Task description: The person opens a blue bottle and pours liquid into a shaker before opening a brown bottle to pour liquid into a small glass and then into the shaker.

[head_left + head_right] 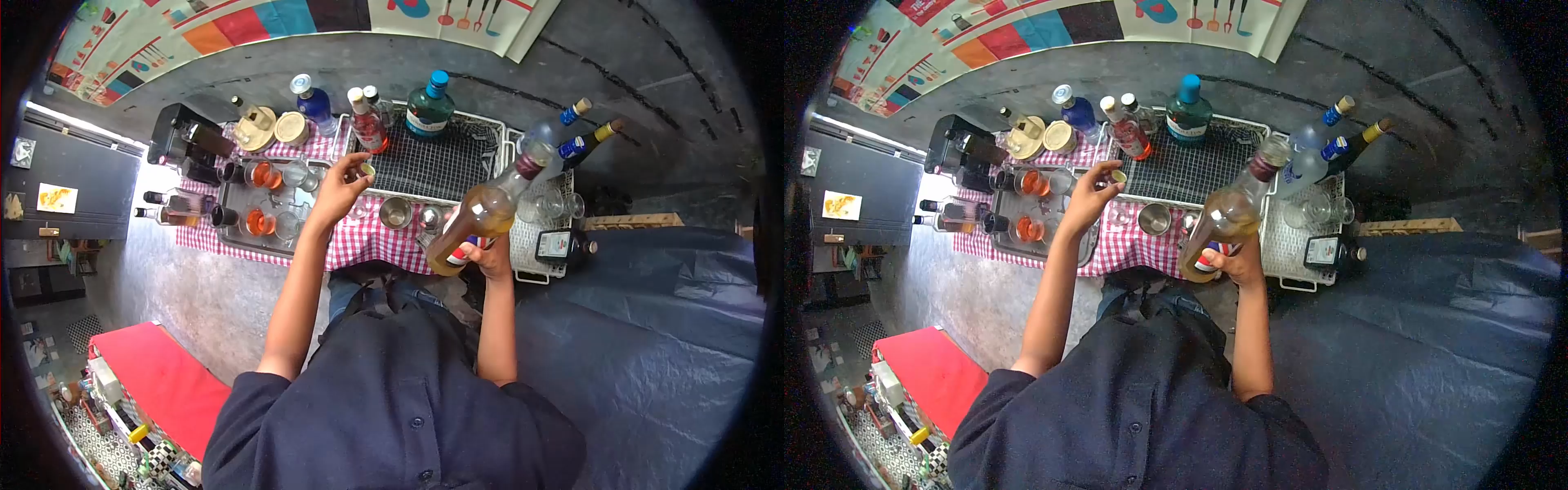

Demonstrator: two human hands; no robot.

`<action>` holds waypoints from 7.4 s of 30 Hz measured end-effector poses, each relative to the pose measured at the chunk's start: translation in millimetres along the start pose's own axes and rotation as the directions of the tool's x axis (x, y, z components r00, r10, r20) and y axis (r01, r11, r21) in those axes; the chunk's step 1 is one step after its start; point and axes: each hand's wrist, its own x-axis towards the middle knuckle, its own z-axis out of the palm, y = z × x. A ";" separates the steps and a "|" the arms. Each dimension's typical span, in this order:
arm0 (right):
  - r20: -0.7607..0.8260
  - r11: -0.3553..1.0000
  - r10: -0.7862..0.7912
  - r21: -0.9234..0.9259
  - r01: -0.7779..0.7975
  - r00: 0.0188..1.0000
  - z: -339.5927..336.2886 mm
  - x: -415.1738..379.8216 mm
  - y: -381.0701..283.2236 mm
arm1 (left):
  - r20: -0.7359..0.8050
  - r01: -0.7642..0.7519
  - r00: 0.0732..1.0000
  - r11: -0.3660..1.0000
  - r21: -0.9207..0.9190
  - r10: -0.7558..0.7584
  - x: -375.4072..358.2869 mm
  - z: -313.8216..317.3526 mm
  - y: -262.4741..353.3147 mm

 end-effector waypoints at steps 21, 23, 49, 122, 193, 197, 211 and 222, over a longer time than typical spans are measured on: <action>-0.105 0.997 -0.029 -0.076 0.021 0.994 -41.6 9.3 34.7 | 0.040 -0.112 0.994 0.867 0.485 0.105 69.1 68.3 -115.2; -0.090 0.999 0.016 -0.050 -0.020 0.996 -42.3 14.6 35.2 | 0.028 -0.084 0.996 0.838 0.539 0.082 74.0 70.3 -114.9; -0.015 0.972 0.080 -0.220 -0.081 0.997 -41.8 31.6 33.0 | 0.078 0.005 0.993 0.696 0.718 -0.087 98.8 75.9 -149.9; 0.402 0.977 0.153 -0.200 -0.076 0.903 350.6 102.4 99.4 | -0.219 -0.191 0.969 0.903 -0.384 0.112 -167.1 -287.4 -62.2; 0.410 0.260 0.511 -0.912 0.319 0.756 166.4 87.2 -124.4 | -0.035 -0.332 0.942 0.942 0.042 0.334 -95.2 -159.0 17.0; 0.400 0.257 0.505 -0.916 0.309 0.765 164.8 82.1 -125.9 | -0.016 -0.314 0.949 0.949 0.031 0.315 -97.1 -158.2 21.4; 0.412 0.414 0.387 -0.877 0.244 0.825 147.9 60.2 -108.5 | 0.018 -0.259 0.965 0.961 -0.099 0.262 -104.3 -149.7 41.6; 0.214 0.666 0.161 -0.744 0.054 0.963 104.5 44.5 -81.0 | 0.091 -0.216 0.970 0.973 -0.085 0.224 -103.3 -126.2 55.6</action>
